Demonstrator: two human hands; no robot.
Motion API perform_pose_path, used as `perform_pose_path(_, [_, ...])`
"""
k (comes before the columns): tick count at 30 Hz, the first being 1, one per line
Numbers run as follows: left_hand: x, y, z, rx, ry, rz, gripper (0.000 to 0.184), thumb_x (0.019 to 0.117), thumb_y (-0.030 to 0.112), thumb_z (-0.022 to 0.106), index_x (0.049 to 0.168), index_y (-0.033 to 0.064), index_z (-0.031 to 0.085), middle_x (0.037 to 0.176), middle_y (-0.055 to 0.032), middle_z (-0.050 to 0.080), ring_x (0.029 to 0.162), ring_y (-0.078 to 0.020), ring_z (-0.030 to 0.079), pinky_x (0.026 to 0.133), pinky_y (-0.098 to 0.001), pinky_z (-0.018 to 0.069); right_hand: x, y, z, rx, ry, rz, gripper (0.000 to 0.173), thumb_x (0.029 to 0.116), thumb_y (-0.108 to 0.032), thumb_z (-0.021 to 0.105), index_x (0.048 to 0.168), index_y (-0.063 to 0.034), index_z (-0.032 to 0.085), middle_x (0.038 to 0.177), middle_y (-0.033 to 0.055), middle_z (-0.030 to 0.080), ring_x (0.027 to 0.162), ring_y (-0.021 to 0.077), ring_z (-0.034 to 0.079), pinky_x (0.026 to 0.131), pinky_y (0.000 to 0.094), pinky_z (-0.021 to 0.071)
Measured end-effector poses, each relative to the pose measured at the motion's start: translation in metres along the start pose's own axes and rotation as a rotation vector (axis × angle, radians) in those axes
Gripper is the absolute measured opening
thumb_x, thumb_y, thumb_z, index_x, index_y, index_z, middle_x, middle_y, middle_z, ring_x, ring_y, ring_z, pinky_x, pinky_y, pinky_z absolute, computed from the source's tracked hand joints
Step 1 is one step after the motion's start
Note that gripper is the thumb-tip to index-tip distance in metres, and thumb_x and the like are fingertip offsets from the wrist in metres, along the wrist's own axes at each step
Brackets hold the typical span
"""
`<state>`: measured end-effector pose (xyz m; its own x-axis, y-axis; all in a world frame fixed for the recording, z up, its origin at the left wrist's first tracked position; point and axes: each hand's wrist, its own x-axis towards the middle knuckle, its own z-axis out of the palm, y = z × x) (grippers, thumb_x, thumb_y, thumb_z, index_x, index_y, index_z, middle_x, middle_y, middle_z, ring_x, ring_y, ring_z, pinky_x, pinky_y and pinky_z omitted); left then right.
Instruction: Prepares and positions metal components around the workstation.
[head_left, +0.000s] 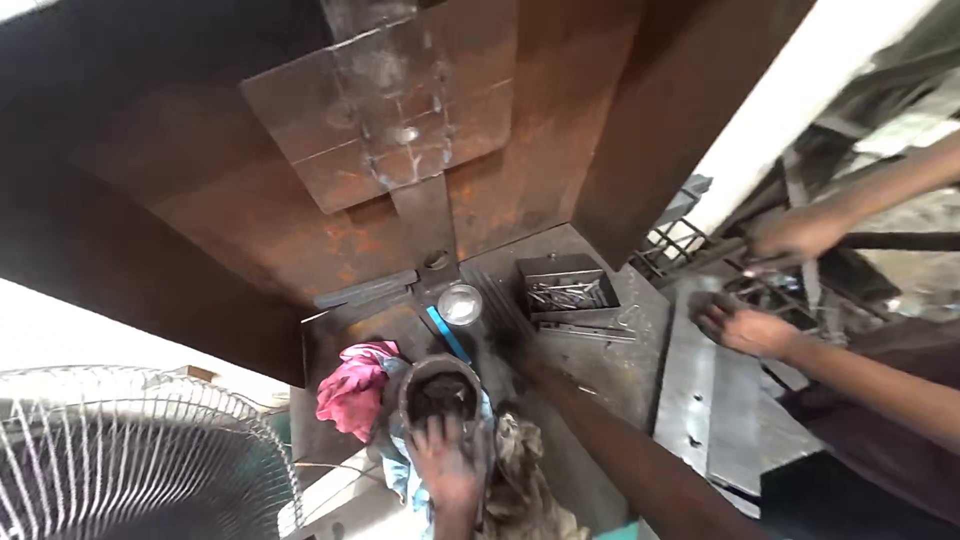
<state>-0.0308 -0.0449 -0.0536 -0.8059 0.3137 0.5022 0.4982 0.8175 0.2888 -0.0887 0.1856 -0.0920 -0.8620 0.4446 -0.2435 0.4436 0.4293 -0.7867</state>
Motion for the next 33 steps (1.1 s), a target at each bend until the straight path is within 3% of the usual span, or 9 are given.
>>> perform_pose_path(6, [-0.001,-0.003,-0.010,-0.089,-0.083,-0.055,0.066,0.0976,0.054,0.031,0.103,0.0119,0.081,0.104,-0.0184,0.074,0.094,-0.0455,0.067,0.084,-0.0661,0.0475,0.093,-0.045,0.038,-0.079,0.026,0.388,0.059,0.1015,-0.050,0.058,0.128,0.0021,0.064,0.128,0.0261,0.065,0.120,0.0415,0.063,0.102,0.0602,0.0485])
perform_pose_path(11, [0.017,0.001,0.000,-0.088,0.004,-0.094,0.041,0.0894,0.030,0.044,0.088,0.0130,0.082,0.100,-0.0124,0.076,0.088,-0.0383,0.069,0.075,-0.0582,0.0487,0.127,-0.036,0.050,0.121,0.261,0.494,0.061,0.0910,-0.046,0.074,0.129,0.0004,0.064,0.131,0.0264,0.063,0.124,0.0423,0.060,0.103,0.0618,0.0474])
perform_pose_path(14, [0.025,0.010,0.002,-0.191,-0.049,-0.148,0.038,0.0871,0.029,0.052,0.105,0.0095,0.079,0.112,-0.0204,0.071,0.099,-0.0467,0.066,0.080,-0.0651,0.0476,0.093,-0.061,0.034,0.347,0.383,0.175,0.024,0.0994,-0.014,0.064,0.114,0.0045,0.068,0.107,0.0235,0.068,0.098,0.0320,0.065,0.087,0.0491,0.0533])
perform_pose_path(15, [0.026,0.014,0.007,-0.256,-0.002,-0.181,0.037,0.0872,0.027,0.053,0.109,0.0077,0.077,0.120,-0.0266,0.066,0.107,-0.0519,0.062,0.085,-0.0684,0.0454,0.071,-0.070,0.026,0.392,0.420,-0.040,0.007,0.0948,-0.003,0.061,0.095,0.0035,0.065,0.087,0.0126,0.062,0.077,0.0173,0.059,0.071,0.0340,0.0516])
perform_pose_path(17, [0.028,0.023,0.019,-0.378,0.142,-0.265,0.038,0.0890,0.028,0.058,0.114,0.0019,0.069,0.136,-0.0373,0.052,0.121,-0.0593,0.050,0.097,-0.0722,0.0375,0.015,-0.082,0.003,0.426,0.355,-0.449,0.005,0.0845,0.005,0.061,0.083,-0.0002,0.063,0.083,0.0012,0.063,0.074,0.0025,0.058,0.068,0.0215,0.0515])
perform_pose_path(22, [0.018,0.019,0.016,-0.604,0.139,-0.326,0.090,0.0719,0.024,0.073,0.146,-0.0123,0.037,0.157,-0.0415,0.022,0.142,-0.0600,0.027,0.112,-0.0709,0.0272,-0.087,-0.071,-0.005,-0.200,0.114,-1.042,0.014,0.0824,-0.019,0.071,0.082,-0.0053,0.071,0.118,0.0119,0.074,0.105,0.0230,0.073,0.087,0.0424,0.0616])
perform_pose_path(26, [-0.001,-0.023,-0.001,-0.821,-0.044,-0.187,0.120,0.0666,0.031,0.090,0.157,-0.0060,0.020,0.163,-0.0305,0.023,0.151,-0.0391,0.029,0.120,-0.0539,0.0319,-0.099,-0.082,-0.017,-0.476,-0.155,-0.969,0.045,0.0858,-0.043,0.073,0.106,-0.0034,0.074,0.104,0.0161,0.075,0.097,0.0337,0.073,0.082,0.0560,0.0589])
perform_pose_path(30, [0.002,-0.049,0.003,-0.821,-0.150,-0.272,0.129,0.0626,0.019,0.093,0.161,0.0014,0.012,0.162,-0.0249,0.029,0.148,-0.0320,0.036,0.119,-0.0488,0.0363,-0.086,-0.072,0.008,-0.453,-0.145,-1.163,0.036,0.0899,-0.036,0.066,0.103,-0.0027,0.073,0.132,0.0172,0.068,0.127,0.0333,0.063,0.109,0.0523,0.0482])
perform_pose_path(33, [-0.003,-0.044,0.023,-0.828,-0.176,-0.324,0.142,0.0624,0.022,0.095,0.164,0.0077,-0.003,0.166,-0.0219,0.023,0.149,-0.0298,0.037,0.119,-0.0472,0.0374,-0.065,-0.072,0.017,-0.318,-0.149,-1.193,0.029,0.0883,-0.030,0.069,0.091,-0.0013,0.073,0.130,0.0180,0.068,0.122,0.0346,0.065,0.106,0.0538,0.0492])
